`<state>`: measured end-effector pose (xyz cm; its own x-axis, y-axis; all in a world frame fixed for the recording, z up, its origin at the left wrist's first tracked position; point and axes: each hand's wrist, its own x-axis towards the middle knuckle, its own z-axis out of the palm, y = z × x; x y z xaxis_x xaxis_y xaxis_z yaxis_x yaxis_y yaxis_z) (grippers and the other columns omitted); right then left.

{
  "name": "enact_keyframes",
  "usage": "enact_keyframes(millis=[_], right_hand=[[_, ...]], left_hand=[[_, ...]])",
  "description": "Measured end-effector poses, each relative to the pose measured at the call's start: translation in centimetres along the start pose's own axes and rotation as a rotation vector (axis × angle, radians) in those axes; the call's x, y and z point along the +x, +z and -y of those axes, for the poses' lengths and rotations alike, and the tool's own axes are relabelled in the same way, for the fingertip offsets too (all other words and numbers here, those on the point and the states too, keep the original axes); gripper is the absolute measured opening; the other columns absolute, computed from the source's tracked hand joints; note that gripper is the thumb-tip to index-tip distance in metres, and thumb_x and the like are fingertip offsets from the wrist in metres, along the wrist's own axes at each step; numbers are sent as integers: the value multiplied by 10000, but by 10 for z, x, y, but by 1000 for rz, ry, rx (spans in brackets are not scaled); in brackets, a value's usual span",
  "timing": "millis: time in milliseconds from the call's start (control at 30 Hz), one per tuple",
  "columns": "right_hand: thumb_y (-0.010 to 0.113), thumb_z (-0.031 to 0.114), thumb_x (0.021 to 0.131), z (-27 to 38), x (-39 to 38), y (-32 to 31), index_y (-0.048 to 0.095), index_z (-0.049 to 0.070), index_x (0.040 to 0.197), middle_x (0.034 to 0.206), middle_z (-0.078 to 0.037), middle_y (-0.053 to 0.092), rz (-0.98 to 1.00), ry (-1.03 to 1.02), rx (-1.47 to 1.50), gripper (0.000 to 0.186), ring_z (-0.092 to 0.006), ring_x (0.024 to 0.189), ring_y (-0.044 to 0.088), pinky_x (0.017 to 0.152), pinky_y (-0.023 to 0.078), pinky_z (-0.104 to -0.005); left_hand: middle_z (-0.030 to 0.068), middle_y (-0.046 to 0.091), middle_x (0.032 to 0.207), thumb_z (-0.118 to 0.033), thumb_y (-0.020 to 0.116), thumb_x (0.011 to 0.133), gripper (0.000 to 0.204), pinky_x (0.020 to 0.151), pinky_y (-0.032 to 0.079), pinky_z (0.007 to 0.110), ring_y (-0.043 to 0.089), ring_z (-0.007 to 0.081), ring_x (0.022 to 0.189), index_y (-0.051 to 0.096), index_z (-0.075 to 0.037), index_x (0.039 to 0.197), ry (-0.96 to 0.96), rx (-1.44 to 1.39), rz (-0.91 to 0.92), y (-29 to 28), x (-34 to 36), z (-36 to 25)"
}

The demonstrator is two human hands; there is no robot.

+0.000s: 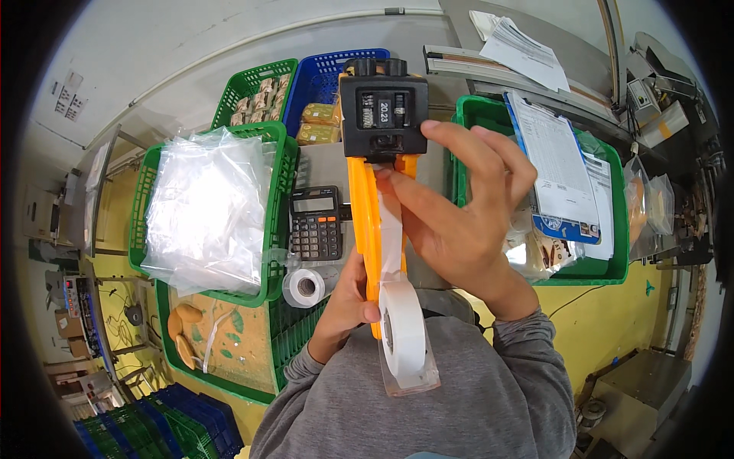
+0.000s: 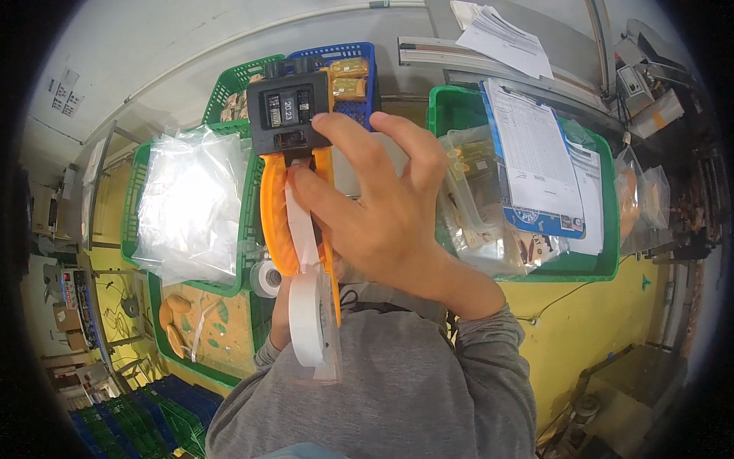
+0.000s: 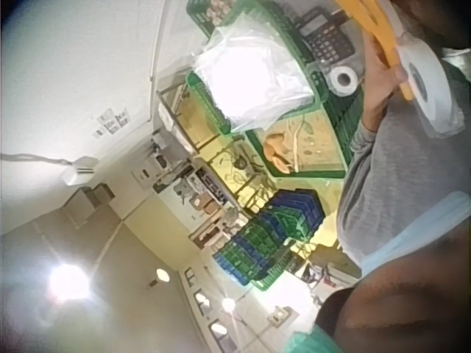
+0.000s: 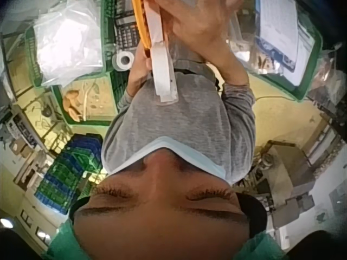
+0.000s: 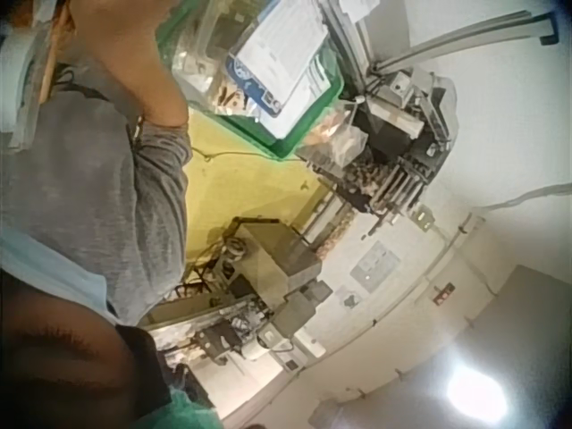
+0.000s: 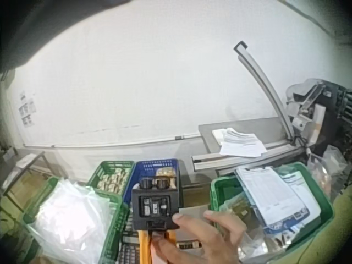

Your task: The person positions several plastic bags containing cards on a metal table and applies labels to them using a hand-held labeling tool. The person then moves to a different station, picks up a roll of tape, and reloads the labeling tool with it.

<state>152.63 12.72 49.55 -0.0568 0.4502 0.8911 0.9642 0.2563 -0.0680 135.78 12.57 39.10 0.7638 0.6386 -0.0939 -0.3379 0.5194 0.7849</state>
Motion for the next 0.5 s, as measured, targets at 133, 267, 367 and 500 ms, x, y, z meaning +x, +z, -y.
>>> enact_keyframes(millis=[133, 267, 367, 500], right_hand=[[740, 142, 572, 7, -1, -8, 668, 179, 850, 1161, -46, 518, 107, 70, 53, 290, -276, 1094, 369, 881, 321, -360], [765, 130, 594, 9, -9, -17, 670, 174, 895, 1189, -99, 470, 141, 39, 55, 319, -282, 1077, 400, 929, 272, -382], [690, 107, 663, 9, 2, -25, 643, 145, 974, 1140, -71, 509, 217, 39, 153, 317, -261, 1055, 435, 896, 330, -367], [590, 44, 763, -7, -7, -20, 596, 60, 1018, 1063, -99, 545, 103, 346, 583, 255, -228, 974, 512, 855, 383, -332]], left_hand=[[47, 457, 1172, -526, 815, 541, 1097, 887, 404, 282, 487, 146, 1059, 247, -60, 1355, 48, 15, 5, -6, 2, 7], [44, 461, 1162, -543, 804, 549, 1098, 895, 399, 291, 479, 142, 1068, 241, -59, 1357, 78, 7, -14, 10, 4, -5], [37, 461, 1163, -533, 805, 557, 1076, 898, 395, 291, 475, 138, 1066, 255, -61, 1352, 79, 5, 14, 10, 3, -8], [74, 521, 1057, -542, 624, 764, 742, 795, 428, 280, 526, 167, 936, 382, -55, 1268, 40, 247, -154, 15, -4, -18]])
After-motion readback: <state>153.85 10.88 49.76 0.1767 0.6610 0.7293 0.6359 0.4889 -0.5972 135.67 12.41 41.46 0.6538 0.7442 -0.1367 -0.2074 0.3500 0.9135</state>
